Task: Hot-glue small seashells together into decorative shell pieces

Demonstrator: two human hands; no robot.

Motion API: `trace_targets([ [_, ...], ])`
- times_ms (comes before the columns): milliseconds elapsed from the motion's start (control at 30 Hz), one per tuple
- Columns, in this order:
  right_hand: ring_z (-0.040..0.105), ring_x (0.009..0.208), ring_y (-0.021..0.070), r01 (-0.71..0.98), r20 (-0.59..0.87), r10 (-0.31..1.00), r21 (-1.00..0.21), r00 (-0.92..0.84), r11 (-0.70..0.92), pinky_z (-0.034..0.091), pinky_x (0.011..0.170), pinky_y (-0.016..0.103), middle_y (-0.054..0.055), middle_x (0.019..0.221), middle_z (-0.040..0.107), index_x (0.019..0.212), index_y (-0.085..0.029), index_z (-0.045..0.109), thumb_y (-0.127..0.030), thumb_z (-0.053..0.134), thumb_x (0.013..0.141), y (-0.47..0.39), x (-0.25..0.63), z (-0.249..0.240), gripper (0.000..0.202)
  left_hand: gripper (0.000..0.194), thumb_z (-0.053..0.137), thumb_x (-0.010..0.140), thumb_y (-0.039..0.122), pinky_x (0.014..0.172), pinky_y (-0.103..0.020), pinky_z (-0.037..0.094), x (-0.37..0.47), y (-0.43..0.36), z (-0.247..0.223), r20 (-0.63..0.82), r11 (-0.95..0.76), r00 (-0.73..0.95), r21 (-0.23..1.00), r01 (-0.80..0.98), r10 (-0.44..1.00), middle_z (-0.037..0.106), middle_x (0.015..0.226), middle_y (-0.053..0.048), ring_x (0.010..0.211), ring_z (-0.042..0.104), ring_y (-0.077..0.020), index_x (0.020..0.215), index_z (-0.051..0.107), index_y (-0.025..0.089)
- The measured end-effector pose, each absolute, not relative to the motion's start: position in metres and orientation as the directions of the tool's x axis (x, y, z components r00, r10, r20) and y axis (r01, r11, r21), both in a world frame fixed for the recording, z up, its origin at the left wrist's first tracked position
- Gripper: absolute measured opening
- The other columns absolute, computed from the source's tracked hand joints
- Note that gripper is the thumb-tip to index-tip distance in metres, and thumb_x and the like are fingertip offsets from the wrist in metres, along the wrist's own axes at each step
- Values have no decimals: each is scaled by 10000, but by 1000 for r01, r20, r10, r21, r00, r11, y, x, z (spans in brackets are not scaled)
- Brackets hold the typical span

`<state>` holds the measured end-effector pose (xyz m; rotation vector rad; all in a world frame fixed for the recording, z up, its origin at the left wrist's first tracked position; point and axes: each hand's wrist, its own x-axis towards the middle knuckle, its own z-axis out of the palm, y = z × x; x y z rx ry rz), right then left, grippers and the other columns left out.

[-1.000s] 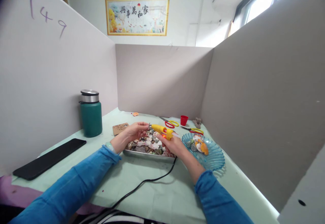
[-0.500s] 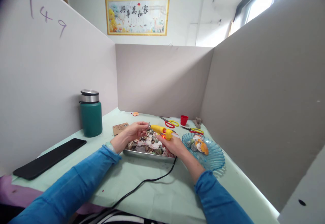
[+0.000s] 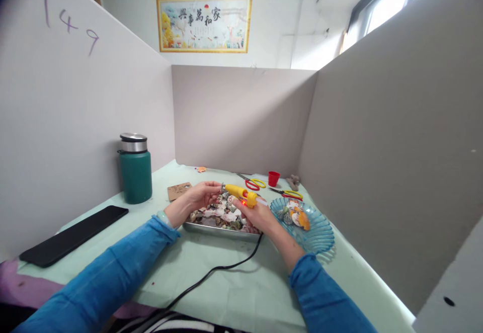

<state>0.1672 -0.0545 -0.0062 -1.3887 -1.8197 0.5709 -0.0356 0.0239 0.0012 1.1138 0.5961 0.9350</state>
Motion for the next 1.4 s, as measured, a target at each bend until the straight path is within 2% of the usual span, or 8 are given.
trace_targets([
  [700, 416, 354, 68, 594, 299, 947, -743, -120, 310, 348, 388, 190, -28, 428, 489, 517, -183, 480, -546, 518, 751, -58, 165, -3, 434, 159, 679, 684, 85, 521, -216, 488, -36, 23, 2, 56, 127, 479, 931, -342, 876, 589, 591, -8, 427, 519, -60, 831, 618, 88],
  [1000, 415, 349, 69, 628, 314, 943, -713, -112, 312, 350, 399, 188, -29, 391, 464, 500, -184, 482, -552, 477, 777, -57, 166, -3, 461, 172, 678, 679, 72, 522, -225, 490, -35, 25, 1, 58, 128, 486, 931, -341, 872, 609, 637, -13, 427, 517, -55, 841, 624, 91],
  [1400, 420, 347, 70, 602, 314, 945, -739, -90, 302, 345, 386, 186, -30, 397, 472, 524, -183, 491, -544, 486, 771, -59, 165, -1, 438, 154, 676, 680, 78, 528, -223, 493, -35, 23, 2, 56, 130, 494, 933, -335, 868, 588, 596, -6, 425, 510, -56, 822, 620, 90],
])
